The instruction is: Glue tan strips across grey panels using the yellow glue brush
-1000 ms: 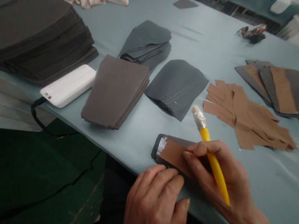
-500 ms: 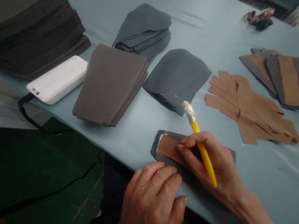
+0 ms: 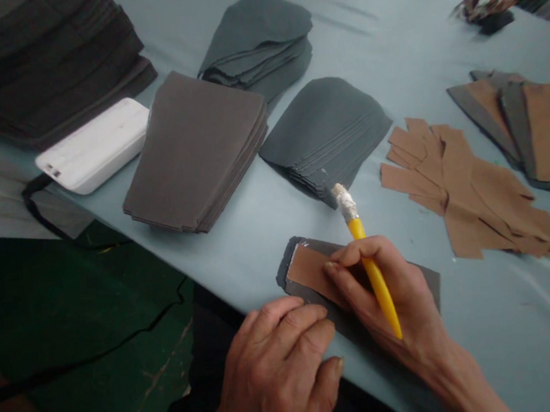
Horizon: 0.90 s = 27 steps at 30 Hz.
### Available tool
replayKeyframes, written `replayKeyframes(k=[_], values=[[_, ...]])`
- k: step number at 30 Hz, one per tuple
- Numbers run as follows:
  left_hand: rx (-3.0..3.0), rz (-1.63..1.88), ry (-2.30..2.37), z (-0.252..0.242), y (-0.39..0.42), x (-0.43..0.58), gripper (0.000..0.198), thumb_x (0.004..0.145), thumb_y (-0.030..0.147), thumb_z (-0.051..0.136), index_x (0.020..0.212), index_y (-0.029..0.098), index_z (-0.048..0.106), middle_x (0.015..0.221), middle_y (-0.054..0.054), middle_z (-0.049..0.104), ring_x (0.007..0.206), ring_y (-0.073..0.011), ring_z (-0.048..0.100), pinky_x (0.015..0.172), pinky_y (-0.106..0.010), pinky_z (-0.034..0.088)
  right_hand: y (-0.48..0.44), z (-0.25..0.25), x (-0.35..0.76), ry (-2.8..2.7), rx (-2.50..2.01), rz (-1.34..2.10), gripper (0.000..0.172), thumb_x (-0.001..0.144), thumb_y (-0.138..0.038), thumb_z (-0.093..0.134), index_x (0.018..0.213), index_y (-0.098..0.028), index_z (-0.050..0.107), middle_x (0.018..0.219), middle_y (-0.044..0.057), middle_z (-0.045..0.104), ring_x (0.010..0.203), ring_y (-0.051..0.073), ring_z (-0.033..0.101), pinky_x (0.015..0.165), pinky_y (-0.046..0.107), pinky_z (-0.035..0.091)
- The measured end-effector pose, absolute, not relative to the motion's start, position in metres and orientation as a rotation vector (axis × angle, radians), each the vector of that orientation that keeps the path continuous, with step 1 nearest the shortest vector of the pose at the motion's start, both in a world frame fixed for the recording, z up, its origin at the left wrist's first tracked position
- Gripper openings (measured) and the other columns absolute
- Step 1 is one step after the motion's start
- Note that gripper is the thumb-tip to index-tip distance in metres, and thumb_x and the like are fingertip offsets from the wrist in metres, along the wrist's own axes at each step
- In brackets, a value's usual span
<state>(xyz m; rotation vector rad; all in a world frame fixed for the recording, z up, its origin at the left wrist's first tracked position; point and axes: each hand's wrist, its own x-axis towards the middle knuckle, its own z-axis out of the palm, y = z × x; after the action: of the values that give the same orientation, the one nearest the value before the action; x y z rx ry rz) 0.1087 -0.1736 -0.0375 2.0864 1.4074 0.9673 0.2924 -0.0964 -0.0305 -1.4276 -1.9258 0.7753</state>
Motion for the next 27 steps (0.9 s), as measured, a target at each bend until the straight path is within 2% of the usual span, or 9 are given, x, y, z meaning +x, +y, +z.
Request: replayKeyframes(k=[11,20,27], values=[[2.074,0.960,1.393,-0.037,-0.173,0.108,0.019,0.099,0.020,0.062,0.116,0.020,0.072,0.116,-0.003,0.082,0.111,-0.0243,0.074,0.095,-0.039,0.063,-0.094,-0.029,0.292,-1.994,-1.394,0.746,0.009,0.100,-0.020,0.062,0.097,-0.026,0.056,0.082,-0.003,0.072,0.065,0.011,0.068,0.057,0.018,0.051],[2.036,0.999,1.335,-0.033,-0.169,0.108,0.018,0.100,0.016,0.061,0.116,0.019,0.070,0.114,-0.004,0.081,0.109,-0.0225,0.072,0.097,-0.037,0.062,-0.091,-0.023,0.288,-2.041,-1.383,0.710,0.012,0.098,-0.016,0.062,0.096,-0.025,0.054,0.069,-0.008,0.062,0.051,0.007,0.055,0.052,0.015,0.045],[2.073,1.112,1.354,-0.032,-0.158,0.103,0.018,0.102,0.009,0.059,0.115,0.017,0.068,0.110,-0.003,0.079,0.101,-0.0179,0.071,0.098,-0.035,0.056,-0.091,-0.024,0.290,-2.077,-1.316,0.711,0.016,0.099,-0.014,0.062,0.097,-0.026,0.052,0.070,-0.010,0.057,0.050,0.006,0.048,0.050,0.014,0.039]])
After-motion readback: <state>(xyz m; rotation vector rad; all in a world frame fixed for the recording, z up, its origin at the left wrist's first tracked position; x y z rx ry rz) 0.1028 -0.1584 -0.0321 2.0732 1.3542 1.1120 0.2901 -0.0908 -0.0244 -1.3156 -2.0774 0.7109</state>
